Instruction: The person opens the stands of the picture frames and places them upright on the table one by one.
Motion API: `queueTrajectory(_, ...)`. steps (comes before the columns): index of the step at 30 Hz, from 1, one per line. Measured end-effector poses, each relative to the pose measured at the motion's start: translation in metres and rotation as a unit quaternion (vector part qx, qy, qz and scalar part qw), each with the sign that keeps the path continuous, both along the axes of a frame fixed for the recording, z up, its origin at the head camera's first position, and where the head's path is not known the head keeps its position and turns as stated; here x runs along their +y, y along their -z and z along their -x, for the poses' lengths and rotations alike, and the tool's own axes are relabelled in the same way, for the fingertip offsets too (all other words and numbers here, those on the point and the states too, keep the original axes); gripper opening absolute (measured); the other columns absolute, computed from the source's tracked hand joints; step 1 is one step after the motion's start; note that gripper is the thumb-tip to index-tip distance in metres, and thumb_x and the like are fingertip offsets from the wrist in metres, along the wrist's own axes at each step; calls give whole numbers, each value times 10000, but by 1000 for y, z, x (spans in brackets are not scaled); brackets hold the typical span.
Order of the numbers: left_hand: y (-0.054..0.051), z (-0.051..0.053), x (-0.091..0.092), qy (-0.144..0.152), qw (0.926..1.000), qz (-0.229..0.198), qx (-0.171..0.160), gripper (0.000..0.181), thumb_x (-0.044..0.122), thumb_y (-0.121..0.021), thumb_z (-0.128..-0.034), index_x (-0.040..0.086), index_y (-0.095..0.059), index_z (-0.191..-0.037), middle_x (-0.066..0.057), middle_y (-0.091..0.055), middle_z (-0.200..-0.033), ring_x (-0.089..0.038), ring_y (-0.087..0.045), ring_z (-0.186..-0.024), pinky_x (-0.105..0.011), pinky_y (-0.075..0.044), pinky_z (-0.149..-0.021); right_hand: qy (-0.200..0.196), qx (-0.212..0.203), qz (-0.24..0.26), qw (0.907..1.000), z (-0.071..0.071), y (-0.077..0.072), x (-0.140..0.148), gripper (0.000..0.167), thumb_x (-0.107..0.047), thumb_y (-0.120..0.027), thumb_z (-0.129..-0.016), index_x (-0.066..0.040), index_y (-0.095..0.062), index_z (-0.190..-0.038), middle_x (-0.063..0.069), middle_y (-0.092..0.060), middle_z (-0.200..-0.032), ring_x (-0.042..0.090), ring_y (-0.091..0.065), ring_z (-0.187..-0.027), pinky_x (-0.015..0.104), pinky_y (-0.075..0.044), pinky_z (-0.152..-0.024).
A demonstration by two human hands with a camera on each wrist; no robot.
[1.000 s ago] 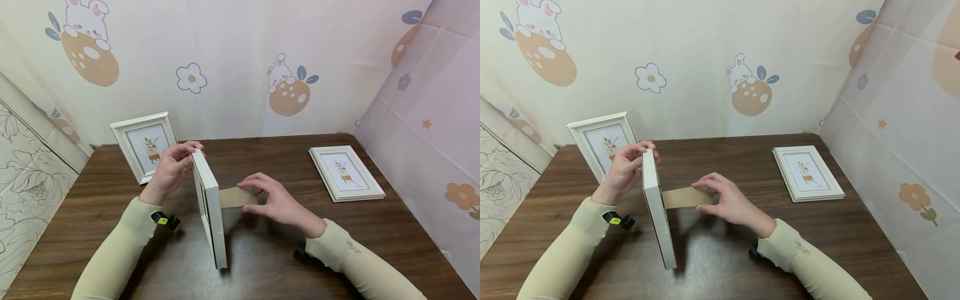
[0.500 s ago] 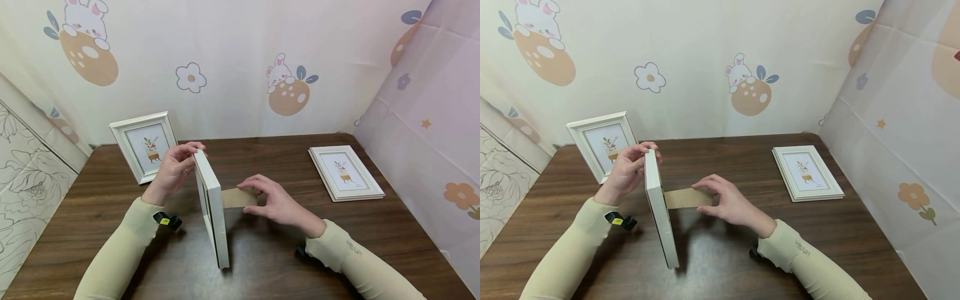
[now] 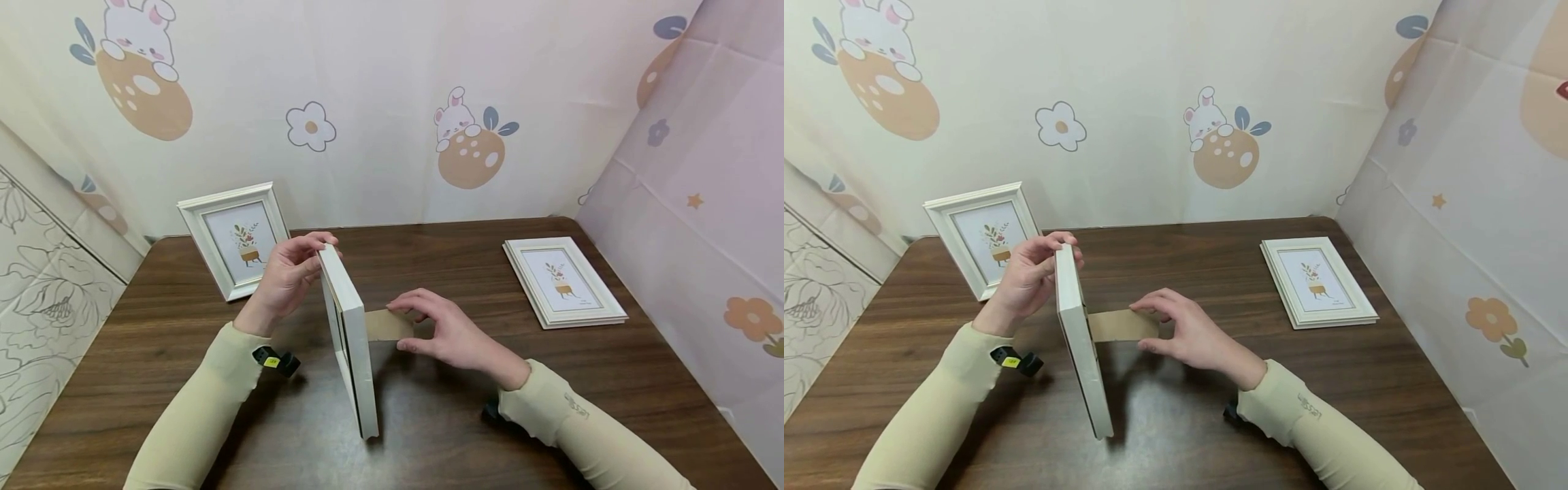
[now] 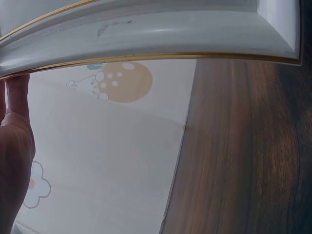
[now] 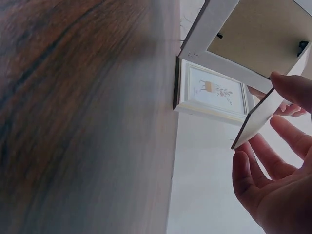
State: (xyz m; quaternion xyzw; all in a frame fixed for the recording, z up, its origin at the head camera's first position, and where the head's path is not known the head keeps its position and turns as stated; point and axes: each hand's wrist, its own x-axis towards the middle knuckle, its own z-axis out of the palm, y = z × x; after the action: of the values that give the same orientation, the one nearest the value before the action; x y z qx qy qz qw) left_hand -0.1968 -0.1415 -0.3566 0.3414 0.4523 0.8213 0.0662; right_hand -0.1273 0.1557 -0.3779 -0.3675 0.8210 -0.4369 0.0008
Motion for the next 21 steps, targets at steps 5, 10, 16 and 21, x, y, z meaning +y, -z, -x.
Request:
queueTrajectory(5, -1, -1, -1, -38, 10000, 0, -28, 142, 60, -685, -917, 104, -747, -1037, -71, -636, -1190, -183, -646, -1006, -242, -547, -804, 62, 21, -32, 10000, 0, -1, 6, 494, -190, -825, -843, -170, -627, -1295, -41, -601, -1267, 168, -585, -1136, 390, -529, -867)
queueTrajectory(10, -2, -1, -2, -166, 9998, 29, 44, 155, 56, -690, -913, 110, -748, -1047, -73, -641, -1205, -170, -640, -1001, -233, -543, -791, 203, 14, -150, 9997, 0, 1, 15, 465, -194, -807, -862, -140, -629, -1289, -8, -607, -1266, 225, -594, -1119, 377, -519, -876)
queueTrajectory(16, -3, -3, -1, -554, 9984, 105, -92, 156, 47, -695, -905, 132, -752, -1023, -63, -655, -1196, -154, -603, -1009, -223, -532, -791, 400, -45, -337, 9986, -1, 2, 30, 439, -161, -786, -879, -163, -626, -1287, 2, -615, -1247, 218, -606, -1092, 379, -528, -863)
queueTrajectory(21, -4, -6, -1, -943, 9947, 281, -299, 195, -1, -666, -922, 149, -754, -1010, -58, -659, -1194, -158, -590, -1029, -230, -538, -799, 605, -269, -475, 9967, -2, 2, 46, 393, -158, -748, -913, -214, -623, -1281, 26, -627, -1226, 272, -634, -1030, 410, -537, -825)
